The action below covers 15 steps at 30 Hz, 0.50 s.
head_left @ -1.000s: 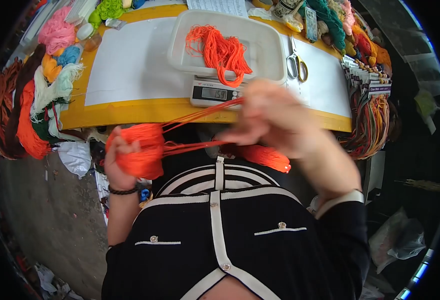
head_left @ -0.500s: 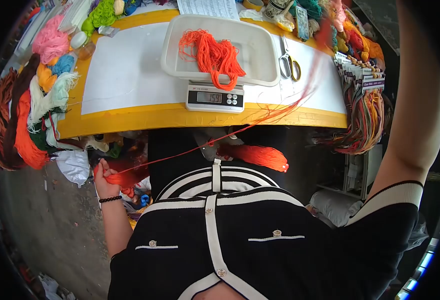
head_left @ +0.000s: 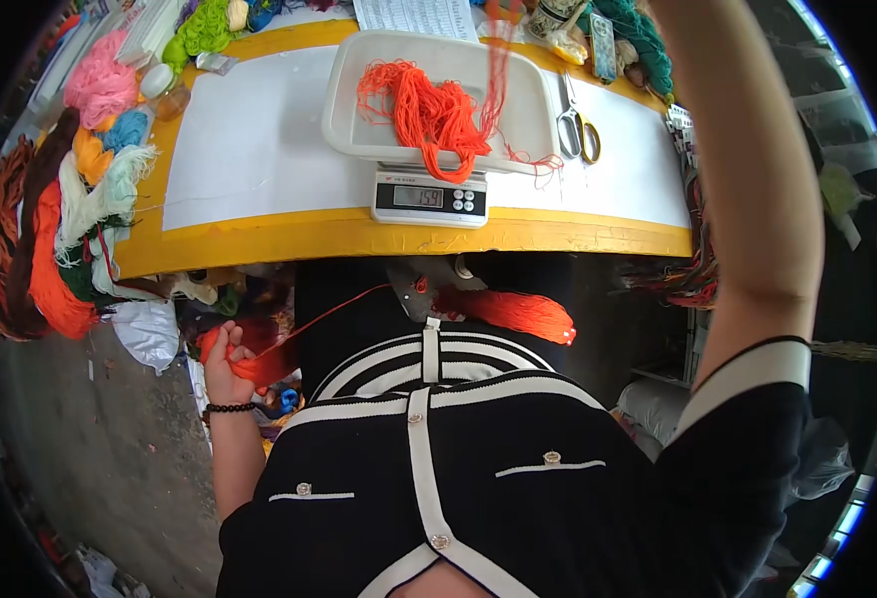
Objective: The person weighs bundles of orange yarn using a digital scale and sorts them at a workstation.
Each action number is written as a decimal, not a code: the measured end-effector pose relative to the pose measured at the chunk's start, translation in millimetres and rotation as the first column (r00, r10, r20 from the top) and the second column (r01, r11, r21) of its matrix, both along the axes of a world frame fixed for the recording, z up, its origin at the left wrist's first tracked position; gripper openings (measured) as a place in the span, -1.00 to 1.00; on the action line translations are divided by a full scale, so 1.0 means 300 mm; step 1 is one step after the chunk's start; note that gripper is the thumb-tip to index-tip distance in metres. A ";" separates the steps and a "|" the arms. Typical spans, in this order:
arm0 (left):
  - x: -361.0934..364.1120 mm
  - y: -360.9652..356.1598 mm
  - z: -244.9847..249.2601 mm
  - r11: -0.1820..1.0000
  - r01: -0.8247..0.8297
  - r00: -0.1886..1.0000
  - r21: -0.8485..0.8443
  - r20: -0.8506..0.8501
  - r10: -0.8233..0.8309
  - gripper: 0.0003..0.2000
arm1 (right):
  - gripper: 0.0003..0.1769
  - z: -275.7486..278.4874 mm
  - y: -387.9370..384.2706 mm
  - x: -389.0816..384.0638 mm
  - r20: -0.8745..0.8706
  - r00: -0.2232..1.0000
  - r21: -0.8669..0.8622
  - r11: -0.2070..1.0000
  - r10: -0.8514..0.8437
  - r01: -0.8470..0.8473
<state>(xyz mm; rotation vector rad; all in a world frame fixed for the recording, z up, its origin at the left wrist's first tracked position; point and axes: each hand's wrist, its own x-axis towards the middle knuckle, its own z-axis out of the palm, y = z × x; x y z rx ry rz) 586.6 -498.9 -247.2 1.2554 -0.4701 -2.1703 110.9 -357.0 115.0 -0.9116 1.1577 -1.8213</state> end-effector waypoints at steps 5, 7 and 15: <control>-0.097 0.070 0.031 0.991 0.132 0.991 -0.001 -0.027 -0.132 -0.81 | -0.77 -0.445 0.043 0.082 -0.931 0.358 0.214 0.896 0.066 0.390; -0.138 0.095 0.035 0.978 0.207 0.978 -0.014 -0.025 -0.207 -0.83 | -0.88 -0.565 0.119 0.168 -0.974 0.189 0.184 0.917 0.122 0.355; -0.272 0.211 0.044 0.886 0.462 0.882 -0.033 0.123 -0.455 -0.80 | -0.87 -0.596 0.355 0.236 -0.923 0.284 -0.059 0.825 -0.259 0.562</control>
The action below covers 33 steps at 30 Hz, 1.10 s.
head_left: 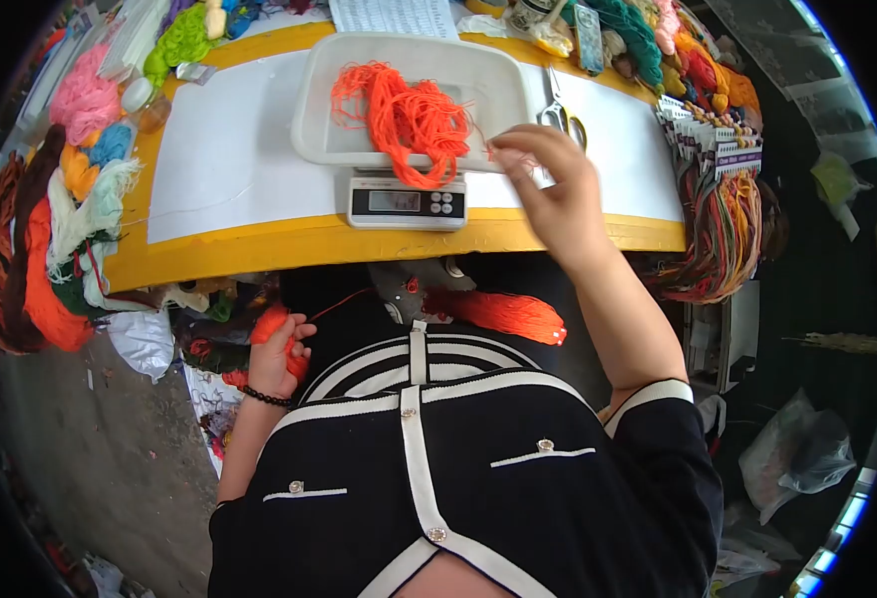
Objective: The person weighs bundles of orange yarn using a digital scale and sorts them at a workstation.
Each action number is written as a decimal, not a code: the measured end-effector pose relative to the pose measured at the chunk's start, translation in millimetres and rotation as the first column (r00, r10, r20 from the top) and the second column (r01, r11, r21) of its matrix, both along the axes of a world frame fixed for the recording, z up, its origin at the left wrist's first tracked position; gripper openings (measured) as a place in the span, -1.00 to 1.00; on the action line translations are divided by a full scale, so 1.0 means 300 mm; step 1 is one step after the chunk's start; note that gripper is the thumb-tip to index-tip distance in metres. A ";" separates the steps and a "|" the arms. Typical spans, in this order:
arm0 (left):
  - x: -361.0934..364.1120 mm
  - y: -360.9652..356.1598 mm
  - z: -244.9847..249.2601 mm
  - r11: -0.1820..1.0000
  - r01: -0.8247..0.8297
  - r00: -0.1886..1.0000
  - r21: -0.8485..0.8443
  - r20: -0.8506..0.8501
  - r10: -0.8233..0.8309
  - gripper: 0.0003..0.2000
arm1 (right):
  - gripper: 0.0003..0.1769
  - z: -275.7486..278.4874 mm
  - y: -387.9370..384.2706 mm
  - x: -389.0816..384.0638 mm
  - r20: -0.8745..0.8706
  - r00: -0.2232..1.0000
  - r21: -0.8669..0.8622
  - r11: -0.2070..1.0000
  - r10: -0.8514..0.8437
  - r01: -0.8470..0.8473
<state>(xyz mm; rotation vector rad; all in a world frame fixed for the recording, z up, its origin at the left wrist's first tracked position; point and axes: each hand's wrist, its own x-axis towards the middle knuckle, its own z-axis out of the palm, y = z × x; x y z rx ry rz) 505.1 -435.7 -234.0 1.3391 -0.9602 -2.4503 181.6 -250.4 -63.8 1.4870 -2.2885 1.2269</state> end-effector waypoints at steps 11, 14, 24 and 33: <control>-0.049 0.030 -0.008 0.994 0.052 0.996 -0.093 0.076 -0.045 -0.78 | -0.79 -0.377 0.281 -0.381 -0.047 0.944 0.425 0.848 -0.328 0.316; -0.049 0.035 -0.005 0.995 0.039 0.995 -0.096 0.092 -0.030 -0.79 | -0.85 -0.399 0.257 -0.386 -0.097 0.955 0.394 0.870 -0.282 0.297; -0.066 0.043 0.003 0.996 0.017 0.994 -0.092 0.112 -0.007 -0.79 | -0.89 -0.400 0.243 -0.384 -0.262 0.939 0.452 0.831 -0.222 0.323; -0.044 0.032 0.015 0.998 -0.026 0.995 -0.066 0.099 0.032 -0.81 | -0.89 -0.226 0.176 -0.224 -0.179 0.830 -0.175 0.848 -0.528 0.501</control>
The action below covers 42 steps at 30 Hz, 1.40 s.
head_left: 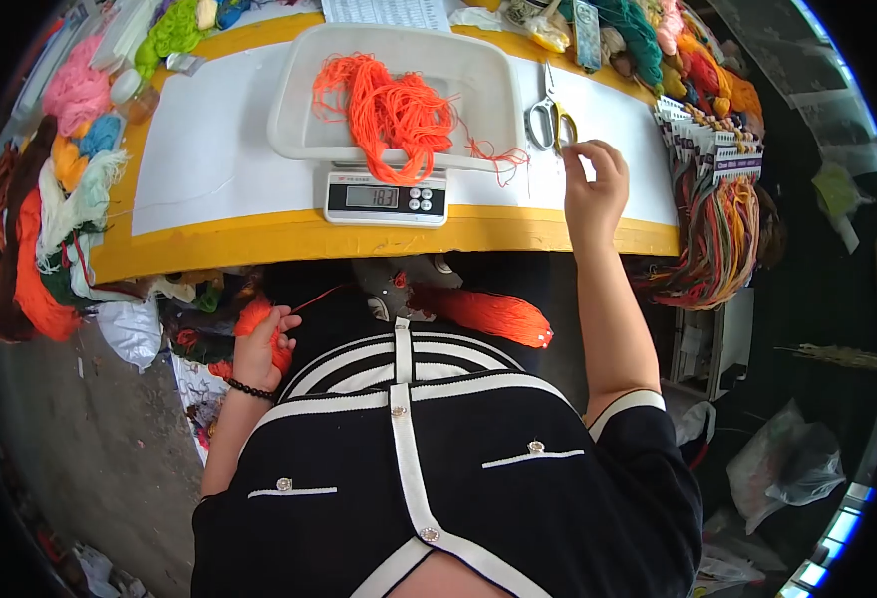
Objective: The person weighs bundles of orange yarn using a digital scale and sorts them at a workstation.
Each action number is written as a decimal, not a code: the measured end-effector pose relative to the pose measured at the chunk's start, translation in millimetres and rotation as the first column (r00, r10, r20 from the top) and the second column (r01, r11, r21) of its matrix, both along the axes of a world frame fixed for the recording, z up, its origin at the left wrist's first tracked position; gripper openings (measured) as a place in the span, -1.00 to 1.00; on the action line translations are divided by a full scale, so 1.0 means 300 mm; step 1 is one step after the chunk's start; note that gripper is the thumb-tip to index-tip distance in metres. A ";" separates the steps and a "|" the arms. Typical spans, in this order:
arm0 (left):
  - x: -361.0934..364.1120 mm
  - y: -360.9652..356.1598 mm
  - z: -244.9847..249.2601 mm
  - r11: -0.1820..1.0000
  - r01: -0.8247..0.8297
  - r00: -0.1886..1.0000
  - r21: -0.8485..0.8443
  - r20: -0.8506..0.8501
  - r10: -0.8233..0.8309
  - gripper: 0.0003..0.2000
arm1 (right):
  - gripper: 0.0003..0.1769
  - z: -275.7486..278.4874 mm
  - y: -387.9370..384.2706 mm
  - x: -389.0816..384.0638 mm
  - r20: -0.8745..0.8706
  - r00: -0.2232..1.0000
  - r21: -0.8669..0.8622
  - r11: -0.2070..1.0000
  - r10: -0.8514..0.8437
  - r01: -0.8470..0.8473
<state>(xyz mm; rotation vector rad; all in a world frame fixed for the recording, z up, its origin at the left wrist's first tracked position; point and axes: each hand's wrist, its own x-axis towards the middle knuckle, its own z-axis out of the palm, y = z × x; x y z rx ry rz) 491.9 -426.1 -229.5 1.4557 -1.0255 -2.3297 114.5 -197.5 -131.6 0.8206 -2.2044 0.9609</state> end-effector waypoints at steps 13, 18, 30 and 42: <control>0.001 -0.023 0.051 0.998 -0.050 0.995 -0.032 -0.089 0.047 -0.84 | -0.35 0.199 -0.318 0.333 0.410 0.615 -0.276 0.734 0.673 -0.620; 0.022 -0.049 0.044 0.998 -0.067 0.993 -0.022 -0.096 0.065 -0.83 | -0.51 0.695 -0.012 0.317 0.228 0.228 -0.829 0.311 0.947 -0.464; -0.073 -0.034 0.185 0.986 -0.093 0.912 -0.138 -0.410 0.029 -0.81 | -0.56 0.708 0.000 0.559 0.528 0.339 -0.538 0.616 0.779 -0.575; -0.112 0.077 0.330 0.945 0.128 0.817 -0.300 -0.508 -0.272 -0.60 | -0.29 0.139 -0.398 0.684 0.834 -0.167 -0.510 0.621 0.525 -0.595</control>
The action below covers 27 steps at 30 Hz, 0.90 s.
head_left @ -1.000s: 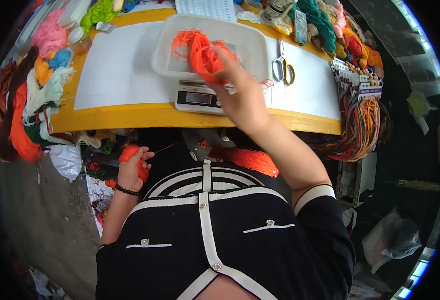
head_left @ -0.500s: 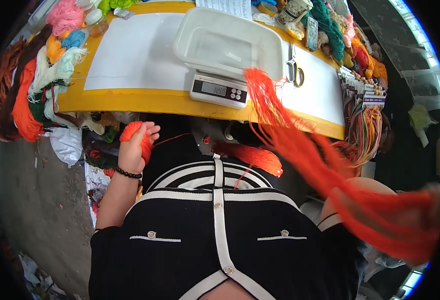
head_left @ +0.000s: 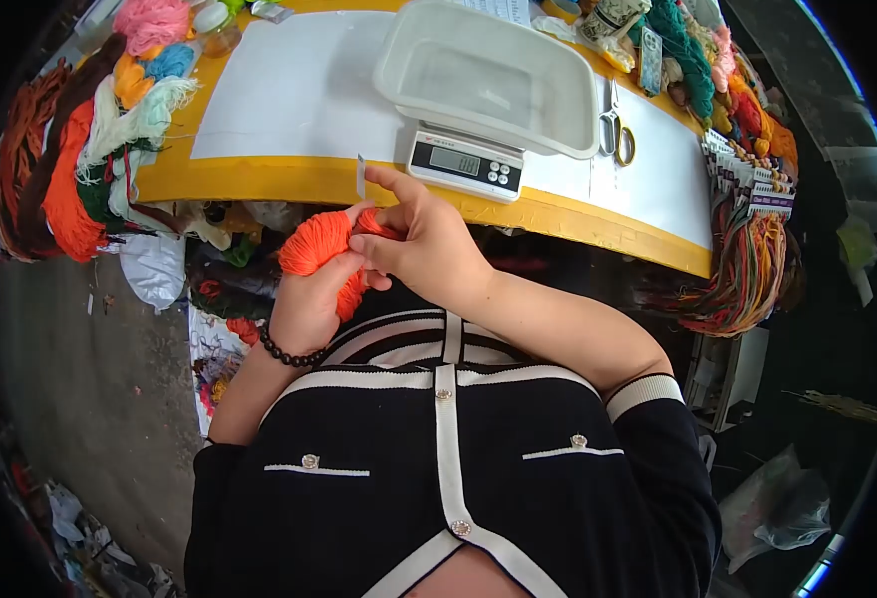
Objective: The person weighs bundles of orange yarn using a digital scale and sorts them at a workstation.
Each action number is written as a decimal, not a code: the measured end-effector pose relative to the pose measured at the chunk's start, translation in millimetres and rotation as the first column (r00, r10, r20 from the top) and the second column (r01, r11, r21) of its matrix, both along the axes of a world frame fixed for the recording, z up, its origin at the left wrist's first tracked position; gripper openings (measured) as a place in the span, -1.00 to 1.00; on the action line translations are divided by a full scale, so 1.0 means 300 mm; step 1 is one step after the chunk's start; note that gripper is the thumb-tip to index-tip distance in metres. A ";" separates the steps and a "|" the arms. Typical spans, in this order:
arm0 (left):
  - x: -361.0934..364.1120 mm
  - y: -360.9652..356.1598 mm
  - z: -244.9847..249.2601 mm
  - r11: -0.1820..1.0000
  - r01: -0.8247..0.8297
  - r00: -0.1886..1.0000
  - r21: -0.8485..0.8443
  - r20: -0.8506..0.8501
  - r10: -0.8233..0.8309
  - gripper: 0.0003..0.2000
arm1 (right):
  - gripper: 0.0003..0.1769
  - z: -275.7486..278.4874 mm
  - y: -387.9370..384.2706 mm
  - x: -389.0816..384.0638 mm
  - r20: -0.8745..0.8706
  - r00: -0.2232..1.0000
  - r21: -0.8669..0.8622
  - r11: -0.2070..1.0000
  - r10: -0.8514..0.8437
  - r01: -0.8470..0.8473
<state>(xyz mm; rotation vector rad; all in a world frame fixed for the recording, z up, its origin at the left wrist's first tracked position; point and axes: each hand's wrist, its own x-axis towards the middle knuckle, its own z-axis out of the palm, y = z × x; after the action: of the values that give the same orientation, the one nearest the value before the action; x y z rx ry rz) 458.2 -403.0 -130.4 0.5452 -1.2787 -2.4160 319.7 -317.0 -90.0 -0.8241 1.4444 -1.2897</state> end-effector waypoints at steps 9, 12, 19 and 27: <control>-0.007 0.009 0.025 1.000 0.014 0.999 0.020 -0.037 -0.013 -0.56 | -0.29 -0.002 0.014 -0.026 0.386 0.911 -0.052 0.982 -0.148 0.181; 0.062 -0.044 -0.021 0.998 -0.027 0.990 0.061 -0.138 0.035 -0.55 | -0.25 -0.004 0.081 -0.104 0.512 0.843 -0.095 0.965 -0.164 0.246; 0.328 -0.297 -0.051 0.895 -0.092 0.877 0.437 -0.390 0.281 -0.55 | -0.27 0.178 0.305 -0.336 -0.098 0.854 -0.186 0.853 -0.510 0.488; -0.054 -0.038 0.053 0.932 0.346 0.938 -0.108 0.071 -0.339 -0.67 | 0.00 0.119 0.149 -0.035 -0.813 0.549 -0.073 0.901 0.195 -0.427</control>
<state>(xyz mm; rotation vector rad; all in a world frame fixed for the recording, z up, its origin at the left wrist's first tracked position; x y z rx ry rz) 442.1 -414.5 -114.4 0.3773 -1.6484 -2.5898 309.4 -272.4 -54.2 -1.9431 1.6754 -0.8401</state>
